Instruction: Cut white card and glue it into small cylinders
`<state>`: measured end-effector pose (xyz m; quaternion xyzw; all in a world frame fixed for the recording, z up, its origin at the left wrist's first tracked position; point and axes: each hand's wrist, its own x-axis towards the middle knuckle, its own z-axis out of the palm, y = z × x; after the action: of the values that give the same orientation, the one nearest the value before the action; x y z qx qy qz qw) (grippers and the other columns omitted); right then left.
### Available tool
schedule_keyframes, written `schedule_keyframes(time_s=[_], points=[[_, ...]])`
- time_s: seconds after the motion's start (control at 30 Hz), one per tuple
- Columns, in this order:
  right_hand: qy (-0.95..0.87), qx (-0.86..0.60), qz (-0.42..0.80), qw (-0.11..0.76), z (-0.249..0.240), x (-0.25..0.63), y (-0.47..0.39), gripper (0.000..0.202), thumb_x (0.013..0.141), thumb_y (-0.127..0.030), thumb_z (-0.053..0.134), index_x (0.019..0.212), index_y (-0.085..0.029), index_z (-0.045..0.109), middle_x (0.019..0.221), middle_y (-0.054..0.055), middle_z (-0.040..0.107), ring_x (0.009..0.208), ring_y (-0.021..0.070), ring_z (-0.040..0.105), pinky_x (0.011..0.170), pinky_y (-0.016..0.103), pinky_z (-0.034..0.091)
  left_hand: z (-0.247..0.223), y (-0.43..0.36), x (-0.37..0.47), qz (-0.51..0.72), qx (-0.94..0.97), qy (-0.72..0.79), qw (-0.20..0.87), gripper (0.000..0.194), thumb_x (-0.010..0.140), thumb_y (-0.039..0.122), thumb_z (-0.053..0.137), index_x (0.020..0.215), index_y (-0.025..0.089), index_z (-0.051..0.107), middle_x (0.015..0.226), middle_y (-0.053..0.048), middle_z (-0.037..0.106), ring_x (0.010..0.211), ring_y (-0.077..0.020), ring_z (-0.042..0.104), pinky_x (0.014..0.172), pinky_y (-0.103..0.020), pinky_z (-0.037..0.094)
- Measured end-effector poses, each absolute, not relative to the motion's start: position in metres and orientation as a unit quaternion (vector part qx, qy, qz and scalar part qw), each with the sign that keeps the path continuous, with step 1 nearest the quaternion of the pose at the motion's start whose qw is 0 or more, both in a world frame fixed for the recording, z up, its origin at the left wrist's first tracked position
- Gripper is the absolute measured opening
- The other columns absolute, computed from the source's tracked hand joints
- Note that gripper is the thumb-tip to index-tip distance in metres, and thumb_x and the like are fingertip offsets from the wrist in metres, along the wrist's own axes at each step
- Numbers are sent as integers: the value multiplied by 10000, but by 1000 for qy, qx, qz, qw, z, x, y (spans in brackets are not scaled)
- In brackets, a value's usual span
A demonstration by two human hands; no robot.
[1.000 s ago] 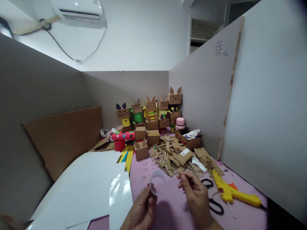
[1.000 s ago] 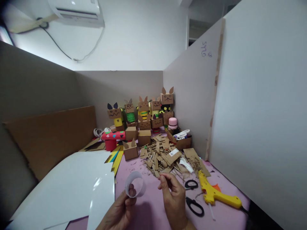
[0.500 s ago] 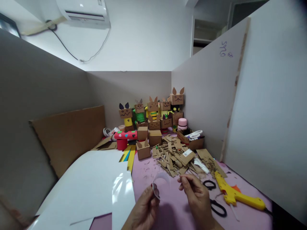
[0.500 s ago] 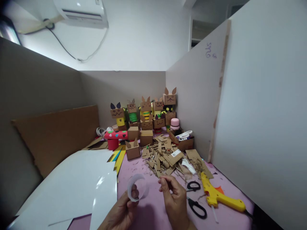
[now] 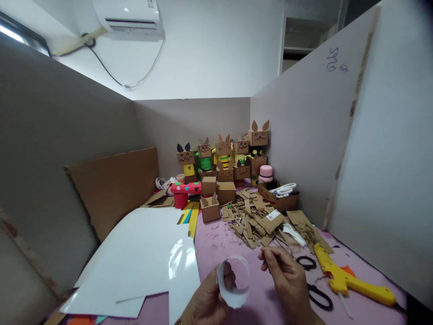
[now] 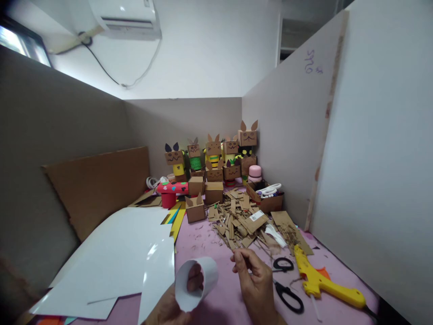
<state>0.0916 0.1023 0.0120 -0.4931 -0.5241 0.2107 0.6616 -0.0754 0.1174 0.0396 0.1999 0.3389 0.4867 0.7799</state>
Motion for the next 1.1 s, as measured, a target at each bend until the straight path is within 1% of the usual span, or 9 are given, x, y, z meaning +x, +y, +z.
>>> schedule_keyframes(time_s=[0.1, 0.17, 0.27, 0.43, 0.63, 0.7, 0.8, 0.87, 1.1], points=[[-520, -488, 199, 672, 13, 91, 102, 236, 854, -376, 525, 781, -183, 641, 653, 28, 609, 597, 158, 579, 564, 230, 477, 34, 125, -72, 485, 237, 339, 770, 149, 600, 108, 801, 638, 107, 657, 569, 11, 630, 449, -40, 551, 466, -114, 479], [-521, -478, 186, 682, 13, 90, 101, 236, 859, -367, 518, 796, -182, 650, 637, 19, 599, 576, 151, 567, 554, 229, 470, 29, 131, -71, 497, 276, 341, 748, 186, 617, 205, 810, 677, 118, 656, 549, 31, 612, 430, -25, 511, 446, -94, 444], [-549, -463, 183, 671, 12, 91, 103, 221, 851, -358, 531, 841, -189, 673, 686, 28, 626, 582, 149, 568, 546, 226, 460, 24, 137, -71, 512, 342, 356, 702, 257, 640, 327, 791, 652, 117, 642, 457, 44, 560, 402, -25, 436, 405, -85, 366], [-599, -469, 233, 606, 14, 89, 106, 241, 812, -394, 579, 877, -188, 686, 822, 64, 635, 675, 177, 578, 566, 241, 443, 23, 137, -71, 511, 428, 389, 636, 309, 678, 399, 738, 609, 115, 638, 437, 20, 575, 421, -44, 421, 425, -112, 319], [-549, -466, 350, 599, 19, 87, 111, 358, 793, -455, 594, 590, -160, 611, 572, -16, 491, 567, 128, 455, 525, 222, 335, 28, 132, -69, 505, 513, 421, 552, 332, 719, 426, 674, 582, 126, 634, 436, 24, 561, 433, -63, 424, 444, -153, 314], [-477, -447, 431, 621, 14, 89, 116, 373, 716, -485, 674, 570, -154, 584, 491, -47, 464, 496, 95, 399, 485, 202, 289, 30, 129, -69, 493, 556, 421, 521, 307, 726, 425, 656, 669, 125, 673, 474, 9, 588, 453, -85, 465, 457, -175, 350], [-393, -418, 530, 625, 6, 93, 125, 428, 621, -541, 729, 575, -152, 556, 390, -73, 447, 403, 56, 315, 428, 180, 217, 34, 123, -71, 492, 599, 408, 482, 327, 715, 402, 663, 896, 133, 704, 528, -2, 619, 467, -113, 510, 458, -199, 392], [-374, -408, 558, 618, 3, 93, 129, 447, 604, -559, 732, 587, -155, 542, 370, -79, 444, 378, 43, 291, 409, 168, 190, 37, 119, -71, 504, 618, 406, 446, 349, 724, 386, 650, 967, 140, 700, 527, -5, 623, 464, -125, 527, 452, -208, 413], [-329, -375, 616, 609, 7, 88, 128, 442, 542, -482, 810, 660, -128, 573, 493, -87, 468, 385, -2, 321, 402, 119, 216, 41, 112, -73, 514, 669, 394, 364, 270, 781, 347, 583, 916, 157, 719, 574, -36, 651, 489, -146, 581, 480, -222, 460]])
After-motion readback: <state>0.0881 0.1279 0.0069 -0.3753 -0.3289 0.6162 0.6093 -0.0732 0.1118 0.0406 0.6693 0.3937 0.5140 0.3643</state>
